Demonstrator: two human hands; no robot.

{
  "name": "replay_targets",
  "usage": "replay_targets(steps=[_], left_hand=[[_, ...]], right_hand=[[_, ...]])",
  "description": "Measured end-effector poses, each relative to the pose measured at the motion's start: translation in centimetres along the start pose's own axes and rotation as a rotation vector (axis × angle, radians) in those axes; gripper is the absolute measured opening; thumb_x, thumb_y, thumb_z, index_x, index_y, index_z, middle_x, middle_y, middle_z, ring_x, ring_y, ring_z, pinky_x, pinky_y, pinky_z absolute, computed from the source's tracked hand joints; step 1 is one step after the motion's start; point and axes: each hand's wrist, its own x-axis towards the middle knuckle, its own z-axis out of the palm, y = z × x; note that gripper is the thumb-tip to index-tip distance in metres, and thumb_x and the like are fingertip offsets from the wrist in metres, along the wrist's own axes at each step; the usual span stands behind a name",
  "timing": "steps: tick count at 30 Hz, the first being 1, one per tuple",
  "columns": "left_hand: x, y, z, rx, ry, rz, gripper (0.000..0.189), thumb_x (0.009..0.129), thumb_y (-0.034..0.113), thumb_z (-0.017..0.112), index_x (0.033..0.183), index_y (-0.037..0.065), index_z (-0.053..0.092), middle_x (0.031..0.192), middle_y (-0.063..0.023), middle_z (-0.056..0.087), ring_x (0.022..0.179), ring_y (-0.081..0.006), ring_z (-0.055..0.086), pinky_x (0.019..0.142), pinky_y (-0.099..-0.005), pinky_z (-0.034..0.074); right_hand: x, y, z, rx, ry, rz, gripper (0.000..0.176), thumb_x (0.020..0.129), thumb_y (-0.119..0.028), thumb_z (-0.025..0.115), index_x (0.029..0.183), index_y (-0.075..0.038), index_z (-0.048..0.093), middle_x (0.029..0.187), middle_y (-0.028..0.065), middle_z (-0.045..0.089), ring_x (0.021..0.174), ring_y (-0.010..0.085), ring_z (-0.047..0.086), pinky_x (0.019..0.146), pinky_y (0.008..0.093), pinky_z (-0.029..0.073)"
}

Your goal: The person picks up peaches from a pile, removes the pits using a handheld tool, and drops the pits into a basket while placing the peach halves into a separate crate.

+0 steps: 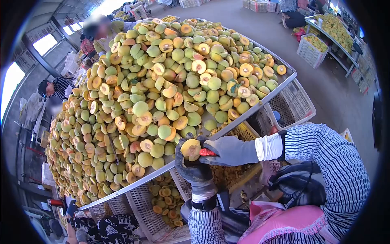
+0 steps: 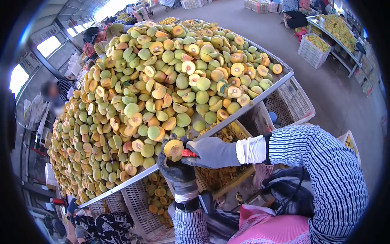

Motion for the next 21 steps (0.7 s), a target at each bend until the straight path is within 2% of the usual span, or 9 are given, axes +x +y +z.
replay_targets(steps=[3, 8, 9, 11, 12, 14, 18, 20, 21], left_hand=[[-0.2, -0.4, -0.8, -0.072, 0.020, -0.062, 0.051, 0.097, 0.042, 0.047, 0.122, -0.002, 0.052, 0.115, -0.0184, 0.060, 0.105, -0.0323, 0.061, 0.097, -0.0509, 0.049], [0.2, -2.2, -3.1, -0.725, 0.110, -0.377, 0.053, 0.097, 0.042, 0.053, 0.128, 0.000, 0.043, 0.118, -0.0169, 0.057, 0.104, -0.0339, 0.061, 0.093, -0.0528, 0.051], [-0.2, -3.0, -3.1, -0.725, 0.114, -0.378, 0.053, 0.097, 0.042, 0.053, 0.128, 0.000, 0.043, 0.118, -0.0169, 0.057, 0.104, -0.0339, 0.061, 0.093, -0.0528, 0.051], [-0.9, -4.0, -2.7, 0.012, 0.053, 0.082, 0.051, 0.096, 0.034, 0.059, 0.129, 0.000, 0.040, 0.118, -0.0145, 0.056, 0.103, -0.0317, 0.060, 0.090, -0.0484, 0.053], [-1.2, -4.1, -3.0, 0.015, 0.053, 0.079, 0.051, 0.096, 0.034, 0.059, 0.129, 0.000, 0.040, 0.118, -0.0145, 0.056, 0.103, -0.0317, 0.060, 0.090, -0.0484, 0.053], [-1.0, -1.2, -2.0, -0.364, 0.062, -0.114, 0.052, 0.095, 0.028, 0.064, 0.130, 0.000, 0.038, 0.116, -0.0145, 0.055, 0.100, -0.0289, 0.060, 0.087, -0.0437, 0.055], [-1.2, -2.5, -3.1, -0.352, 0.113, -0.121, 0.052, 0.094, 0.031, 0.065, 0.128, 0.000, 0.039, 0.112, -0.0160, 0.055, 0.095, -0.0281, 0.062, 0.085, -0.0425, 0.056], [-0.6, -0.7, -3.3, -0.072, -0.136, -0.045, 0.053, 0.094, 0.032, 0.065, 0.129, 0.000, 0.039, 0.109, -0.0154, 0.056, 0.092, -0.0275, 0.062, 0.082, -0.0412, 0.057], [-0.7, -0.9, -3.0, -0.072, -0.138, -0.046, 0.053, 0.094, 0.032, 0.065, 0.129, 0.000, 0.039, 0.109, -0.0154, 0.056, 0.092, -0.0275, 0.062, 0.082, -0.0412, 0.057]], right_hand=[[0.0, -0.8, -0.3, -0.040, -0.087, 0.022, 0.054, 0.093, -0.055, 0.054, 0.100, -0.001, 0.054, 0.089, 0.0215, 0.064, 0.082, 0.0416, 0.064, 0.070, 0.0478, 0.050], [-0.1, -1.1, 0.5, -0.010, -0.122, 0.049, 0.054, 0.094, -0.055, 0.052, 0.096, -0.001, 0.056, 0.086, 0.0221, 0.064, 0.079, 0.0416, 0.063, 0.069, 0.0483, 0.049], [0.1, -1.1, 0.8, -0.009, -0.126, 0.049, 0.054, 0.094, -0.055, 0.052, 0.096, -0.001, 0.056, 0.086, 0.0221, 0.064, 0.079, 0.0416, 0.063, 0.069, 0.0483, 0.049], [0.4, -0.9, 1.5, 0.197, -0.160, -0.017, 0.053, 0.095, -0.054, 0.051, 0.094, -0.001, 0.057, 0.085, 0.0229, 0.064, 0.079, 0.0419, 0.063, 0.068, 0.0484, 0.049], [0.4, -0.7, 1.9, 0.200, -0.162, -0.015, 0.053, 0.095, -0.054, 0.051, 0.094, -0.001, 0.057, 0.085, 0.0229, 0.064, 0.079, 0.0419, 0.063, 0.068, 0.0484, 0.049], [0.4, -0.6, 2.4, 0.232, -0.161, -0.042, 0.055, 0.095, -0.055, 0.050, 0.091, -0.001, 0.058, 0.080, 0.0205, 0.064, 0.070, 0.0368, 0.063, 0.065, 0.0457, 0.049], [0.3, -1.3, 0.5, 0.376, -0.451, 0.124, 0.058, 0.095, -0.059, 0.048, 0.090, -0.002, 0.058, 0.067, 0.0138, 0.060, 0.058, 0.0273, 0.061, 0.056, 0.0389, 0.048], [-0.1, -0.7, 0.7, 0.509, -0.545, 0.238, 0.057, 0.095, -0.060, 0.048, 0.088, -0.006, 0.059, 0.058, 0.0056, 0.055, 0.048, 0.0172, 0.055, 0.046, 0.0312, 0.044], [-0.2, -0.6, 0.8, 0.511, -0.543, 0.239, 0.057, 0.095, -0.060, 0.048, 0.088, -0.006, 0.059, 0.058, 0.0056, 0.055, 0.048, 0.0172, 0.055, 0.046, 0.0312, 0.044]])
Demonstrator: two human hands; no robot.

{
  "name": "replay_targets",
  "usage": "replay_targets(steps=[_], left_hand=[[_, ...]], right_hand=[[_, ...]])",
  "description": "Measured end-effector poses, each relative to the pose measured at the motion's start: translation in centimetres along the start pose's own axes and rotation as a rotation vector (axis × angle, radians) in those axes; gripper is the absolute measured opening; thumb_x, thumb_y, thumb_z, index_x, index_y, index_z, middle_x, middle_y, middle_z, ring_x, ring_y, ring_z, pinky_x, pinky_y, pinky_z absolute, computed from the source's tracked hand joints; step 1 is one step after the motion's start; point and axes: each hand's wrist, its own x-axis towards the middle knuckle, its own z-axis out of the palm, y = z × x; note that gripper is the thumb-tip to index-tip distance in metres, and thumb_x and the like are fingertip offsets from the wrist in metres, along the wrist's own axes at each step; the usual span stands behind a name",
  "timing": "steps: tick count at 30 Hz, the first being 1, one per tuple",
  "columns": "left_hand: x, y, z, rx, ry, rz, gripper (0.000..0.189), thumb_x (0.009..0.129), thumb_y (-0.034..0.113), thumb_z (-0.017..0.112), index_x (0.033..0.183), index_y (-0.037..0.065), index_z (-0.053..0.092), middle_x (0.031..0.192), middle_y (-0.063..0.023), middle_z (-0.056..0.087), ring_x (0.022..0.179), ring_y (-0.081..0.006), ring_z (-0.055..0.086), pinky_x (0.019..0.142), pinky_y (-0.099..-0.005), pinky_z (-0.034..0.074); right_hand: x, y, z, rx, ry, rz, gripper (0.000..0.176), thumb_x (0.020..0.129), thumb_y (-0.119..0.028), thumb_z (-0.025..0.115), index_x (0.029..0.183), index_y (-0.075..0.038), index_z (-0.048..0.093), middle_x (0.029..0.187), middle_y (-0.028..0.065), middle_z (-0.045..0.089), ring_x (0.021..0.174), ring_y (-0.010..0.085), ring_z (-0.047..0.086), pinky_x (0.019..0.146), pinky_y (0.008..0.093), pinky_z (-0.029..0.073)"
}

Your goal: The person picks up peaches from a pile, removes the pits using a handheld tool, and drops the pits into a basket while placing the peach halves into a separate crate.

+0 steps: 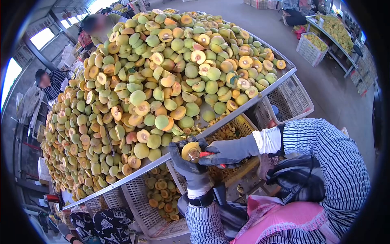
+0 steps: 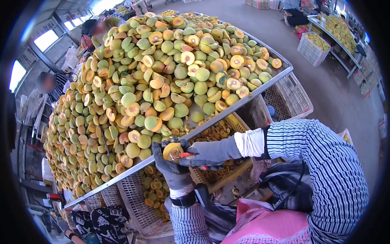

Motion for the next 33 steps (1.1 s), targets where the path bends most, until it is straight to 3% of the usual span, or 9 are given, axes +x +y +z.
replay_targets(steps=[5, 9, 10, 13, 17, 19, 20, 24, 33], left_hand=[[-0.2, 0.6, 1.1, 0.042, 0.055, 0.293, 0.049, 0.094, 0.029, 0.066, 0.125, 0.000, 0.041, 0.107, -0.0151, 0.058, 0.091, -0.0267, 0.063, 0.074, -0.0409, 0.059], [0.2, 3.3, 1.9, 0.349, 0.011, 0.366, 0.033, 0.092, 0.021, 0.066, 0.106, 0.000, 0.045, 0.092, -0.0148, 0.061, 0.076, -0.0267, 0.066, 0.070, -0.0400, 0.059], [0.5, 2.6, 1.6, 0.073, -0.061, 0.174, 0.064, 0.091, 0.039, 0.067, 0.125, -0.009, 0.040, 0.096, -0.0126, 0.060, 0.080, -0.0206, 0.063, 0.071, -0.0321, 0.055], [0.2, 1.5, 1.5, 0.023, -0.074, 0.228, 0.052, 0.093, 0.032, 0.066, 0.120, -0.006, 0.043, 0.096, -0.0111, 0.061, 0.079, -0.0206, 0.064, 0.073, -0.0306, 0.056], [-1.0, 1.0, 1.5, 0.375, 0.033, 0.243, 0.043, 0.093, 0.022, 0.066, 0.118, -0.003, 0.044, 0.098, -0.0107, 0.061, 0.082, -0.0213, 0.064, 0.075, -0.0321, 0.057], [-1.7, 0.3, 1.6, -0.050, 0.013, -0.087, 0.046, 0.091, 0.016, 0.068, 0.126, -0.001, 0.044, 0.101, -0.0113, 0.061, 0.091, -0.0237, 0.064, 0.077, -0.0368, 0.057], [-2.2, -2.8, 1.2, -0.298, 0.140, -0.164, 0.046, 0.094, 0.041, 0.061, 0.122, 0.006, 0.047, 0.105, -0.0090, 0.057, 0.086, -0.0276, 0.063, 0.076, -0.0444, 0.059], [-2.1, -3.8, 2.0, -0.818, 0.373, -0.504, 0.048, 0.094, 0.056, 0.054, 0.112, 0.011, 0.053, 0.100, -0.0102, 0.059, 0.086, -0.0307, 0.062, 0.082, -0.0498, 0.055], [-4.4, -2.3, 5.3, -0.540, 0.468, -0.389, 0.051, 0.096, 0.059, 0.047, 0.116, 0.012, 0.054, 0.095, -0.0079, 0.061, 0.090, -0.0293, 0.063, 0.083, -0.0449, 0.056]], right_hand=[[0.2, 1.6, -0.2, 1.098, -0.652, 0.167, 0.049, 0.096, -0.059, 0.050, 0.088, -0.010, 0.059, 0.054, -0.0024, 0.048, 0.038, 0.0099, 0.045, 0.031, 0.0247, 0.034], [0.2, 2.6, -0.3, 0.923, -0.544, 0.136, 0.050, 0.096, -0.059, 0.049, 0.093, -0.010, 0.060, 0.053, -0.0033, 0.046, 0.034, 0.0091, 0.039, 0.027, 0.0230, 0.029], [0.1, 2.5, -0.4, 0.924, -0.545, 0.138, 0.050, 0.096, -0.059, 0.049, 0.093, -0.010, 0.060, 0.053, -0.0033, 0.046, 0.034, 0.0091, 0.039, 0.027, 0.0230, 0.029], [-0.4, 2.3, -0.3, 1.219, -0.854, 0.225, 0.051, 0.096, -0.059, 0.049, 0.094, -0.009, 0.061, 0.054, -0.0032, 0.046, 0.035, 0.0091, 0.039, 0.027, 0.0234, 0.029], [-1.0, 0.7, -1.6, 0.641, -0.497, 0.210, 0.053, 0.095, -0.058, 0.050, 0.093, -0.006, 0.060, 0.056, -0.0017, 0.047, 0.039, 0.0098, 0.043, 0.034, 0.0261, 0.037], [-1.6, 0.0, -2.4, 0.284, -0.298, 0.186, 0.054, 0.095, -0.058, 0.051, 0.093, -0.005, 0.060, 0.057, -0.0009, 0.048, 0.041, 0.0105, 0.045, 0.037, 0.0267, 0.040], [-1.6, 0.4, -2.6, 0.108, -0.278, 0.134, 0.055, 0.094, -0.059, 0.051, 0.092, -0.004, 0.060, 0.060, 0.0010, 0.051, 0.044, 0.0116, 0.049, 0.040, 0.0274, 0.041], [-2.6, 2.4, -3.6, -0.343, -0.205, 0.016, 0.060, 0.093, -0.061, 0.051, 0.087, -0.002, 0.061, 0.070, 0.0093, 0.061, 0.059, 0.0226, 0.060, 0.053, 0.0352, 0.049], [-7.6, 1.1, -4.2, -1.053, 0.069, -0.025, 0.043, 0.088, -0.048, 0.056, 0.088, -0.006, 0.061, 0.074, 0.0156, 0.067, 0.074, 0.0372, 0.067, 0.063, 0.0459, 0.052]])
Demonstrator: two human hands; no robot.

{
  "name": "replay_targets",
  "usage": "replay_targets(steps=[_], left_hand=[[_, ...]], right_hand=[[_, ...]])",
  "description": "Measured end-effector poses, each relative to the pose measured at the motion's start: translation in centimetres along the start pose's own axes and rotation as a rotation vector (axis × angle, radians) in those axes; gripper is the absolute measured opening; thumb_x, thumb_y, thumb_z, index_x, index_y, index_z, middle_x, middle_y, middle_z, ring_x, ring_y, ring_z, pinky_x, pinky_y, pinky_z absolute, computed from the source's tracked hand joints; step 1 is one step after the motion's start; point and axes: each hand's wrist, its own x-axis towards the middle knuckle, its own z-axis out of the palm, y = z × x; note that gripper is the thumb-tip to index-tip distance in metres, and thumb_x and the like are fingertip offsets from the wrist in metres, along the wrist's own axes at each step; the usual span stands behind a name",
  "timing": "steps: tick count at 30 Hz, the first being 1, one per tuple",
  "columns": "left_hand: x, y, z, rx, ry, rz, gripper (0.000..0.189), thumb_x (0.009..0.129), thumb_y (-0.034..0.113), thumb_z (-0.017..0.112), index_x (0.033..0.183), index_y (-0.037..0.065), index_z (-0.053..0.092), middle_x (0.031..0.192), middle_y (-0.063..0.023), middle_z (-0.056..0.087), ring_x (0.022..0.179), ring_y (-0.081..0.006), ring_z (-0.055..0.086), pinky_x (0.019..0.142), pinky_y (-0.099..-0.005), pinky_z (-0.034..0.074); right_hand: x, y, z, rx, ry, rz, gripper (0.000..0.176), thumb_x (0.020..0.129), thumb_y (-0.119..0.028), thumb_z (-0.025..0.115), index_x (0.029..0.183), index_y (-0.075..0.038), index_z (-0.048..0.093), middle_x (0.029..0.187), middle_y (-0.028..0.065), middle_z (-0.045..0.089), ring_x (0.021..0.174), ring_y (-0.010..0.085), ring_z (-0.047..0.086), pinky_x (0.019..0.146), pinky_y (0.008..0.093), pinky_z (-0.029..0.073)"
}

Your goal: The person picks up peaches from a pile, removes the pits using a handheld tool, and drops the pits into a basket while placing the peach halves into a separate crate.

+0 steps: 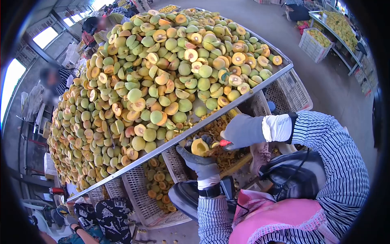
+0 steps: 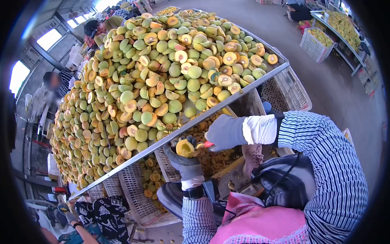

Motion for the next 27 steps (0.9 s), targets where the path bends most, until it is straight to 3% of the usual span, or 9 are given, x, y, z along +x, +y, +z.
replay_targets(steps=[4, 5, 8, 9, 12, 20, 22, 24, 27], left_hand=[[-2.4, 1.2, 1.9, 0.328, 0.045, 0.243, 0.053, 0.096, 0.060, 0.046, 0.114, 0.010, 0.054, 0.095, -0.0088, 0.062, 0.091, -0.0281, 0.063, 0.084, -0.0434, 0.055], [-2.4, 0.4, -0.2, 1.061, -0.155, 0.636, 0.055, 0.098, 0.060, 0.043, 0.115, 0.009, 0.053, 0.101, -0.0089, 0.062, 0.092, -0.0273, 0.063, 0.084, -0.0427, 0.055], [-1.6, -1.4, -1.1, 0.835, -0.235, 0.703, 0.042, 0.098, 0.041, 0.055, 0.122, 0.007, 0.049, 0.107, -0.0099, 0.060, 0.094, -0.0239, 0.062, 0.084, -0.0397, 0.056], [-0.3, -1.9, -2.7, 0.683, -0.315, 0.489, 0.042, 0.098, 0.030, 0.058, 0.130, 0.006, 0.044, 0.112, -0.0094, 0.057, 0.096, -0.0214, 0.061, 0.084, -0.0362, 0.057], [-3.2, 1.0, 2.0, 0.524, -0.174, 0.521, 0.059, 0.087, 0.004, 0.069, 0.135, -0.002, 0.035, 0.104, -0.0108, 0.060, 0.089, -0.0188, 0.063, 0.082, -0.0325, 0.054], [-1.5, -0.9, -1.6, 0.801, -0.265, 0.498, 0.056, 0.089, 0.000, 0.065, 0.137, 0.003, 0.036, 0.119, -0.0094, 0.053, 0.104, -0.0175, 0.058, 0.091, -0.0315, 0.051], [-1.7, -1.2, -1.3, 0.783, -0.350, 0.508, 0.041, 0.097, 0.015, 0.057, 0.134, 0.006, 0.043, 0.117, -0.0065, 0.055, 0.107, -0.0176, 0.057, 0.095, -0.0329, 0.048], [-4.0, -0.6, 2.5, 0.072, -0.152, 0.045, 0.036, 0.103, 0.035, 0.045, 0.125, 0.007, 0.050, 0.113, -0.0046, 0.057, 0.106, -0.0189, 0.057, 0.096, -0.0346, 0.048], [-4.6, -0.8, 3.3, 0.173, -0.070, 0.059, 0.045, 0.104, 0.048, 0.034, 0.120, 0.009, 0.052, 0.111, -0.0046, 0.058, 0.104, -0.0200, 0.058, 0.094, -0.0364, 0.048]], right_hand=[[-0.8, 0.6, 2.0, 0.150, 0.160, 0.000, 0.044, 0.089, -0.051, 0.057, 0.094, -0.008, 0.058, 0.071, 0.0162, 0.065, 0.069, 0.0383, 0.066, 0.061, 0.0482, 0.051], [-0.7, 0.0, 1.9, 0.240, 0.184, -0.010, 0.045, 0.089, -0.052, 0.057, 0.095, -0.008, 0.058, 0.072, 0.0164, 0.065, 0.070, 0.0382, 0.066, 0.062, 0.0482, 0.051], [-0.1, -0.5, 2.0, 0.318, 0.194, 0.014, 0.046, 0.088, -0.052, 0.058, 0.095, -0.006, 0.058, 0.074, 0.0174, 0.066, 0.072, 0.0381, 0.067, 0.064, 0.0477, 0.052], [-0.2, -0.2, 1.9, 0.260, 0.142, -0.031, 0.047, 0.088, -0.052, 0.059, 0.095, -0.006, 0.058, 0.074, 0.0175, 0.066, 0.071, 0.0384, 0.066, 0.063, 0.0477, 0.052], [-0.9, 0.7, 2.2, 0.194, 0.108, -0.093, 0.048, 0.087, -0.052, 0.059, 0.094, -0.005, 0.059, 0.074, 0.0173, 0.066, 0.070, 0.0387, 0.066, 0.063, 0.0479, 0.052], [0.0, -0.9, 2.4, 0.274, 0.365, -0.013, 0.045, 0.085, -0.049, 0.063, 0.106, -0.010, 0.054, 0.073, 0.0156, 0.065, 0.069, 0.0381, 0.066, 0.060, 0.0478, 0.051], [0.3, -1.3, 2.3, 0.360, 0.404, -0.023, 0.044, 0.084, -0.048, 0.065, 0.105, -0.011, 0.056, 0.075, 0.0161, 0.066, 0.069, 0.0379, 0.066, 0.060, 0.0475, 0.051], [1.8, -1.5, 3.9, 0.617, 0.461, -0.055, 0.041, 0.082, -0.044, 0.067, 0.101, -0.009, 0.059, 0.078, 0.0166, 0.067, 0.069, 0.0367, 0.067, 0.059, 0.0462, 0.051], [2.3, -1.8, 3.8, 0.984, 0.275, -0.036, 0.037, 0.081, -0.039, 0.069, 0.096, -0.006, 0.063, 0.080, 0.0173, 0.067, 0.071, 0.0351, 0.067, 0.061, 0.0445, 0.051]])
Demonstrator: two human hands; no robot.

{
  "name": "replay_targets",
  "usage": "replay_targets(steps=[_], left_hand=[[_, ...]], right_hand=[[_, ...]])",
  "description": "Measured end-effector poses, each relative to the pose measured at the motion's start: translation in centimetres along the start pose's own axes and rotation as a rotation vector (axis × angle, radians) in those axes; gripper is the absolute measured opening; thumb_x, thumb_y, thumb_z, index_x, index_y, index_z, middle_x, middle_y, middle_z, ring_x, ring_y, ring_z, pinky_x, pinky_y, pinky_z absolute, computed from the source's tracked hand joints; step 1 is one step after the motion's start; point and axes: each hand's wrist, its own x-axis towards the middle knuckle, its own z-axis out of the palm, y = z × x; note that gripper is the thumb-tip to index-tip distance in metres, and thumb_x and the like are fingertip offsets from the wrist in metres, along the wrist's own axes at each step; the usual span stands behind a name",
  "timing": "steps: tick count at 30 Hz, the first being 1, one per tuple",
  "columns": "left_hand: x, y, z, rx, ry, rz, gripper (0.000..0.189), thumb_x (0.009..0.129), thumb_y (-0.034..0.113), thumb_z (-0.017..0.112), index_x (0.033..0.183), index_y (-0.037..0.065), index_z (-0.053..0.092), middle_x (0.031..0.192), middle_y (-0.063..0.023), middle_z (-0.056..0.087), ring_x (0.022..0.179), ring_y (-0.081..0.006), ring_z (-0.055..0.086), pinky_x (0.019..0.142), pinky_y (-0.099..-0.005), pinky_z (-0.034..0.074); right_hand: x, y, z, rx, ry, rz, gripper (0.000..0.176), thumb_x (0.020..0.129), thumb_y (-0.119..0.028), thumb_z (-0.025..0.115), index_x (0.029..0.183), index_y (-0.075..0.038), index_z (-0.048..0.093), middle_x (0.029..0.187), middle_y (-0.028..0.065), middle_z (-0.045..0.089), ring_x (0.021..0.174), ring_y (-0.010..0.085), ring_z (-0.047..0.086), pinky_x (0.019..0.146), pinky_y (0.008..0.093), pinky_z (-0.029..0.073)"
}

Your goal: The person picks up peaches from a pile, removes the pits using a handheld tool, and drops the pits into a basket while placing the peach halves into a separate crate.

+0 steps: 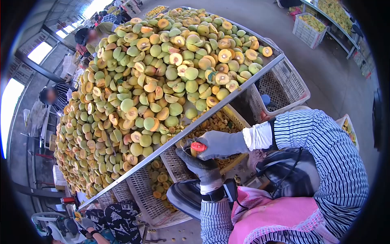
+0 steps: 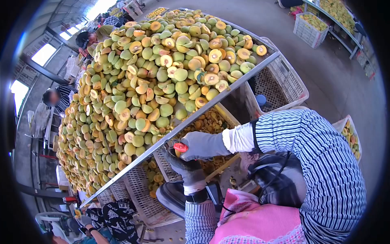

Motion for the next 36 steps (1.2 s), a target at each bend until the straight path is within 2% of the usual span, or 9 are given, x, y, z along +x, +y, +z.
replay_targets(steps=[5, 8, 11, 15, 17, 21, 23, 33, 36], left_hand=[[0.7, -0.3, -3.1, -0.118, -0.077, -0.036, 0.041, 0.100, 0.039, 0.050, 0.125, 0.006, 0.050, 0.113, -0.0070, 0.058, 0.105, -0.0224, 0.058, 0.094, -0.0383, 0.047], [0.7, -0.7, -4.3, 0.511, -0.150, 0.451, 0.053, 0.079, 0.004, 0.073, 0.124, -0.004, 0.046, 0.113, -0.0130, 0.058, 0.104, -0.0257, 0.060, 0.094, -0.0379, 0.047], [0.0, -0.7, -3.4, 1.068, -0.139, 0.682, 0.051, 0.102, 0.046, 0.044, 0.130, 0.004, 0.044, 0.116, -0.0113, 0.058, 0.109, -0.0232, 0.059, 0.097, -0.0354, 0.049], [0.8, -1.8, -4.6, 1.121, -0.127, 0.683, 0.053, 0.101, 0.039, 0.050, 0.137, 0.003, 0.036, 0.118, -0.0100, 0.057, 0.106, -0.0218, 0.059, 0.098, -0.0341, 0.048], [0.7, -1.1, -3.3, -0.048, 0.039, -0.040, 0.049, 0.099, 0.037, 0.053, 0.134, 0.005, 0.041, 0.116, -0.0078, 0.058, 0.102, -0.0208, 0.060, 0.091, -0.0321, 0.050], [-0.4, -1.5, -2.4, 0.438, -0.042, 0.339, 0.041, 0.099, 0.044, 0.050, 0.120, 0.008, 0.053, 0.109, -0.0062, 0.061, 0.099, -0.0200, 0.060, 0.085, -0.0313, 0.051], [0.5, -1.1, -3.0, -0.246, 0.060, -0.215, 0.037, 0.101, 0.045, 0.046, 0.109, 0.011, 0.058, 0.105, -0.0053, 0.063, 0.100, -0.0191, 0.059, 0.082, -0.0321, 0.050], [-0.4, -1.3, -3.8, 0.021, 0.073, -0.113, 0.038, 0.101, 0.042, 0.046, 0.116, 0.008, 0.053, 0.114, -0.0075, 0.062, 0.104, -0.0208, 0.060, 0.080, -0.0354, 0.053], [0.1, -1.4, -6.3, 0.998, -0.222, 0.542, 0.036, 0.102, 0.038, 0.045, 0.119, 0.006, 0.051, 0.117, -0.0087, 0.062, 0.104, -0.0222, 0.060, 0.088, -0.0387, 0.053]], right_hand=[[-1.0, -1.9, -1.3, -0.047, -0.145, 0.077, 0.035, 0.081, -0.034, 0.069, 0.105, -0.009, 0.062, 0.079, 0.0159, 0.068, 0.072, 0.0341, 0.068, 0.061, 0.0448, 0.051], [-1.4, 0.0, -1.6, -0.688, 0.086, 0.040, 0.045, 0.083, -0.029, 0.067, 0.121, -0.010, 0.052, 0.082, 0.0133, 0.068, 0.072, 0.0326, 0.069, 0.057, 0.0459, 0.051], [-1.6, 0.7, -1.0, -0.779, 0.126, -0.060, 0.030, 0.083, -0.021, 0.062, 0.108, -0.006, 0.054, 0.078, 0.0152, 0.067, 0.068, 0.0352, 0.069, 0.056, 0.0469, 0.051], [-1.2, 1.4, -0.7, -0.838, 0.148, -0.069, 0.027, 0.085, -0.019, 0.059, 0.107, -0.004, 0.054, 0.082, 0.0147, 0.068, 0.068, 0.0352, 0.069, 0.055, 0.0479, 0.052], [-1.1, 1.4, -0.7, -0.857, 0.118, -0.072, 0.024, 0.087, -0.017, 0.056, 0.108, -0.006, 0.055, 0.082, 0.0140, 0.068, 0.067, 0.0336, 0.069, 0.054, 0.0474, 0.051], [-0.9, 2.4, -0.3, -1.041, 0.145, -0.070, 0.030, 0.088, -0.022, 0.058, 0.114, -0.007, 0.053, 0.083, 0.0127, 0.066, 0.066, 0.0320, 0.069, 0.051, 0.0453, 0.051], [-1.1, 2.3, -0.5, -1.105, 0.148, -0.118, 0.023, 0.089, -0.013, 0.053, 0.110, -0.005, 0.055, 0.080, 0.0139, 0.068, 0.065, 0.0325, 0.069, 0.050, 0.0454, 0.051], [-1.3, 2.0, -0.5, -1.017, 0.124, -0.030, 0.020, 0.090, -0.013, 0.051, 0.107, -0.006, 0.057, 0.079, 0.0148, 0.068, 0.069, 0.0330, 0.070, 0.052, 0.0465, 0.051], [-1.3, 1.3, -1.0, -0.776, -0.037, 0.085, 0.021, 0.088, -0.017, 0.055, 0.106, -0.006, 0.056, 0.077, 0.0159, 0.067, 0.069, 0.0354, 0.069, 0.056, 0.0483, 0.051]])
